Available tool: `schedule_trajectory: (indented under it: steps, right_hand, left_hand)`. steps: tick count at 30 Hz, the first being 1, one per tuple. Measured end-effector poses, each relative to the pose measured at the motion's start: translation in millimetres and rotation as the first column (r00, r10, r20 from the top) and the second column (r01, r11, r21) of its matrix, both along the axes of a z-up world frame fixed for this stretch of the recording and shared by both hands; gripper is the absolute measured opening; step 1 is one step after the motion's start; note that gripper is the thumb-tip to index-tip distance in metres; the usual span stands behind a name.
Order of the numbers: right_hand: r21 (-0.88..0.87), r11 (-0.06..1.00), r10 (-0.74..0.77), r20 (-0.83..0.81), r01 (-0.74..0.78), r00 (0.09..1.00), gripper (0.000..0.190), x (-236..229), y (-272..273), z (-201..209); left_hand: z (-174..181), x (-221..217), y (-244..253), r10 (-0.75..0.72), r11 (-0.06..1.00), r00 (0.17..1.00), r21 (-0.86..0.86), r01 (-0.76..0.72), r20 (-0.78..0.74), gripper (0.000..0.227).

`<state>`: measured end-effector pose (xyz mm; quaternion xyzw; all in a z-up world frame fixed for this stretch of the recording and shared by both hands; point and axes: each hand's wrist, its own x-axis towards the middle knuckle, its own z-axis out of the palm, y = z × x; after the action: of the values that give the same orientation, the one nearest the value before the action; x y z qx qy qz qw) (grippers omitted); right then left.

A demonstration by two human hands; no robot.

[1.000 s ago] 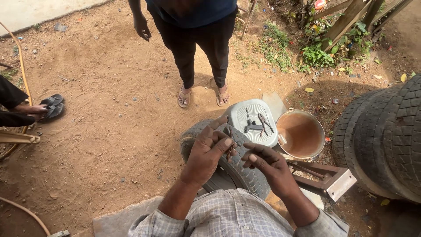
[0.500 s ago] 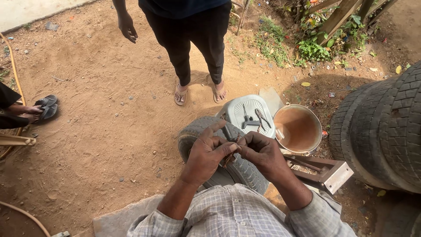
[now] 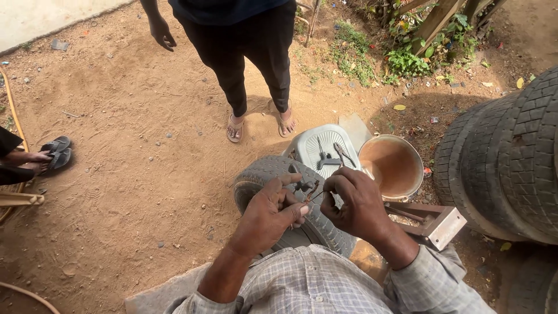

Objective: Repairing a puncture in a small tire using a puncture repair kit.

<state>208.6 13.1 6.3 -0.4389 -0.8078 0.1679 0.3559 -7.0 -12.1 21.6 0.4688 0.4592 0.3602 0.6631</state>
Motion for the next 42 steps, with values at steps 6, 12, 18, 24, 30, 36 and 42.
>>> schedule_trajectory:
  steps: [6,12,18,24,30,36,42]
  right_hand:
    - [0.254,0.966,0.023,0.093,-0.046,0.995,0.026,3,1,19]
    - [0.151,0.988,0.04,0.026,-0.043,0.999,0.021,6,-3,9]
    - [-0.469,0.806,-0.124,-0.731,-0.362,0.671,0.035,23,-3,-23]
    - [-0.375,0.865,0.096,-0.53,-0.334,0.842,0.046,18,-11,6]
    - [-0.45,0.857,0.077,-0.371,-0.252,0.925,0.018,28,-1,-17]
    - [-0.575,0.765,-0.094,-0.545,-0.29,0.833,0.02,30,0,-22]
    - [-0.528,0.796,-0.103,-0.599,-0.295,0.794,0.02,36,0,-30]
  left_hand:
    - [-16,1,-2,-0.039,0.999,0.999,0.031,0.039,-0.005,0.046]
    - [-17,1,-3,-0.043,0.995,0.993,-0.088,0.053,0.11,0.037]
    - [-6,-2,0,0.017,0.985,0.991,-0.171,0.006,0.135,0.036]
    - [-18,-2,-6,-0.037,0.996,0.988,-0.075,0.049,0.15,0.035]
    - [-8,0,2,-0.073,0.993,0.989,-0.085,0.085,0.131,0.042]
    - [-19,-1,4,0.088,0.99,0.973,-0.124,-0.062,0.215,0.048]
    - [-27,-2,1,-0.014,0.977,0.986,-0.206,0.048,0.163,0.043]
